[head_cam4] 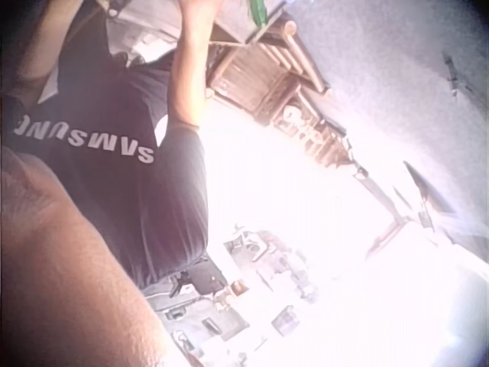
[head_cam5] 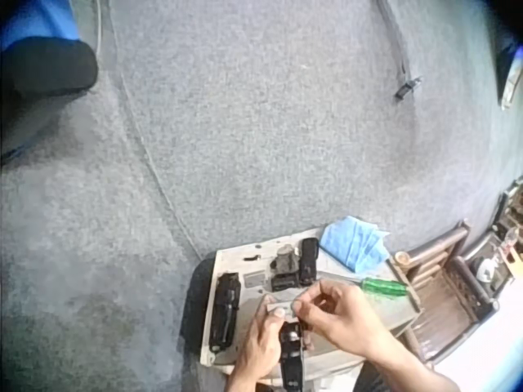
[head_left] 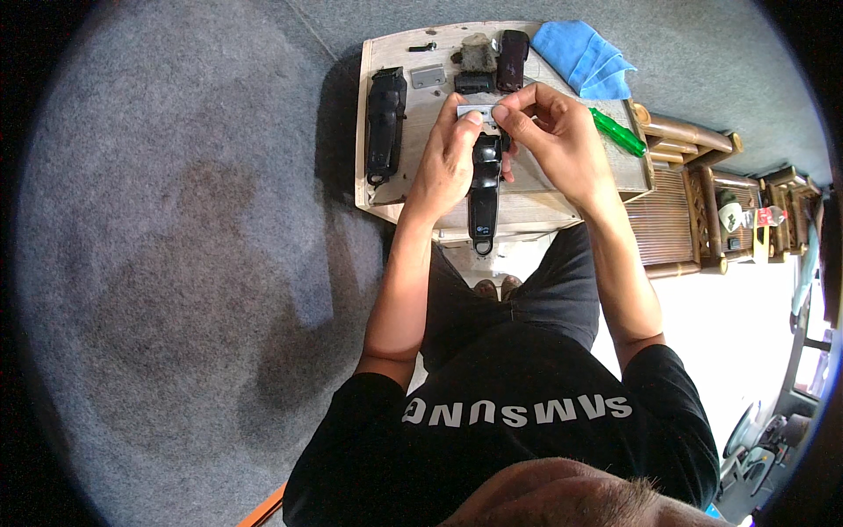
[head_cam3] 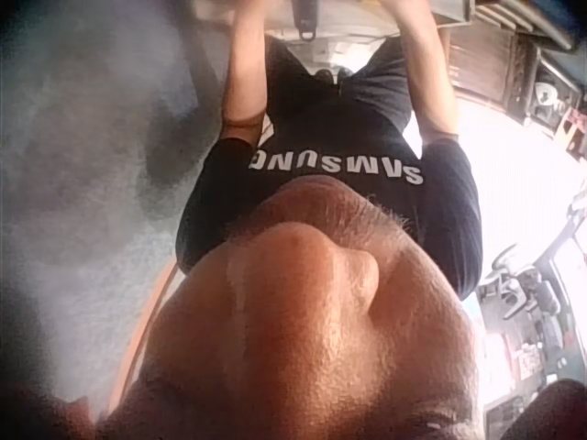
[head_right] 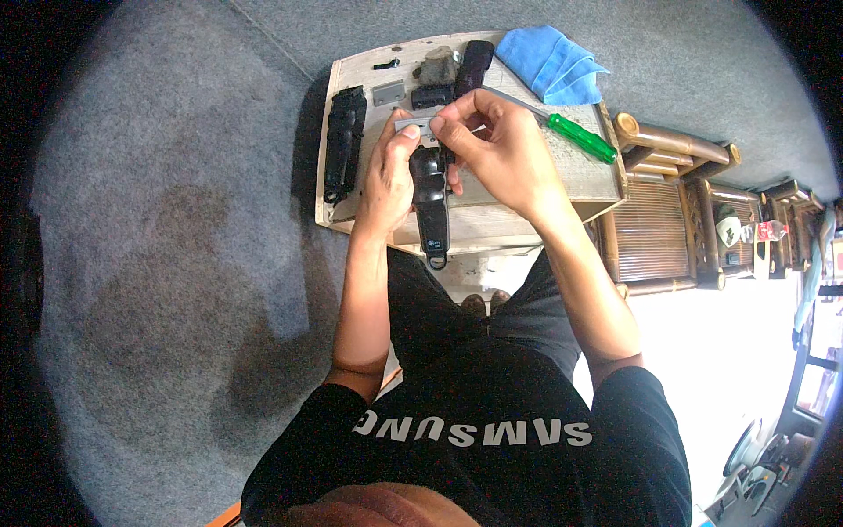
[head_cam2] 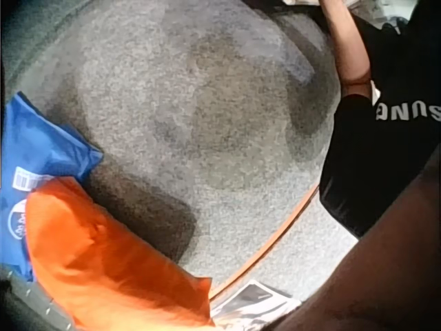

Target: The person disassembles a hair clipper by removing screws with a screwdriver, taking apart the housing to reveal the motor and battery. They then position the metal blades back onto the device and use the screwdriver to tighten the screws and secure the assembly.

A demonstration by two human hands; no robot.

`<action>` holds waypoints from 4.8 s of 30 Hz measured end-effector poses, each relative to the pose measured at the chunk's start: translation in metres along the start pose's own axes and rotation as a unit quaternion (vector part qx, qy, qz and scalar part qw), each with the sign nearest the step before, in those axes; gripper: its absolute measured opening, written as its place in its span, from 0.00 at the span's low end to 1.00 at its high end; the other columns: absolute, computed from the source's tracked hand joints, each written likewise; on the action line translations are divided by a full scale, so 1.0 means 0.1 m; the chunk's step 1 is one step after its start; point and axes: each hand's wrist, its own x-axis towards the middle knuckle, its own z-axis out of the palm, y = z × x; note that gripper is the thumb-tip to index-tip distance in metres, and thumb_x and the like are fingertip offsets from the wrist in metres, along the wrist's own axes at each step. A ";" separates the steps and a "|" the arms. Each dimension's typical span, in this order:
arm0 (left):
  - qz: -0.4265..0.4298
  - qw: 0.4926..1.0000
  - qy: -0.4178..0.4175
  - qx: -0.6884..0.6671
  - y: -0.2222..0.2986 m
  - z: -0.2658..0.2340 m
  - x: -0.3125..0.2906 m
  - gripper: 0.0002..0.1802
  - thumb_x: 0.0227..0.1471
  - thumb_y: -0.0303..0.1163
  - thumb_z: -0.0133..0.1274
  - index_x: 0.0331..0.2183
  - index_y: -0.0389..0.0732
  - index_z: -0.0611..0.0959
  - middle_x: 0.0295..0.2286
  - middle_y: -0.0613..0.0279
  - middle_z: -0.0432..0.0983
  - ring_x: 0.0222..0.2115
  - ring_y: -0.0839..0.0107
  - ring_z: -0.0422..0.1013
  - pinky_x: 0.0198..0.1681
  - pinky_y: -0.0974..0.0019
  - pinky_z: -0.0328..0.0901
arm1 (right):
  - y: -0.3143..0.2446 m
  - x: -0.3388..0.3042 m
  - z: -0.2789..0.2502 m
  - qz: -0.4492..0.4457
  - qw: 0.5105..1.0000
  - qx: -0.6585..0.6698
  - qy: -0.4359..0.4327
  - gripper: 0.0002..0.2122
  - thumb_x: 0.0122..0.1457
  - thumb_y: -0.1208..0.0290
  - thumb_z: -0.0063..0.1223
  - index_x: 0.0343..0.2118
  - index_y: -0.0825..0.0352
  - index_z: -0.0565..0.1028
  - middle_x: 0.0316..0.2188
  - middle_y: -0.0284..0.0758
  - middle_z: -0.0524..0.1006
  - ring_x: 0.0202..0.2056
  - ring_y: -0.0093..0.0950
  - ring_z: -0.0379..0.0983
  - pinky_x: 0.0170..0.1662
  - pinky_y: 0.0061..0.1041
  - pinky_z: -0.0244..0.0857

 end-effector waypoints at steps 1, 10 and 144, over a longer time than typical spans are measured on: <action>0.000 1.000 0.000 0.000 -0.03 -0.02 0.00 0.20 0.64 0.38 0.36 0.48 0.35 0.73 0.30 0.54 0.78 0.23 0.69 0.77 0.30 0.68 0.75 | 0.01 0.00 0.00 -0.001 1.000 -0.005 0.001 0.10 0.65 0.70 0.60 0.37 0.74 0.76 0.26 0.35 0.78 0.20 0.20 0.76 0.25 0.19 0.68; -0.054 0.993 -0.029 -0.102 0.02 -0.01 0.01 0.19 0.64 0.38 0.36 0.49 0.36 0.70 0.28 0.50 0.79 0.21 0.66 0.78 0.26 0.65 0.76 | -0.02 0.00 0.03 0.001 1.000 -0.023 0.002 0.10 0.66 0.70 0.58 0.37 0.74 0.75 0.25 0.34 0.78 0.20 0.19 0.75 0.25 0.19 0.67; -0.051 0.916 0.168 -0.360 0.05 -0.09 0.09 0.24 0.63 0.52 0.40 0.34 0.38 0.73 0.26 0.56 0.71 0.27 0.64 0.68 0.31 0.57 0.65 | 0.15 0.57 -0.09 -0.235 0.833 -0.495 -0.078 0.14 0.59 0.61 0.62 0.41 0.66 0.80 0.35 0.40 0.80 0.42 0.43 0.77 0.46 0.40 0.71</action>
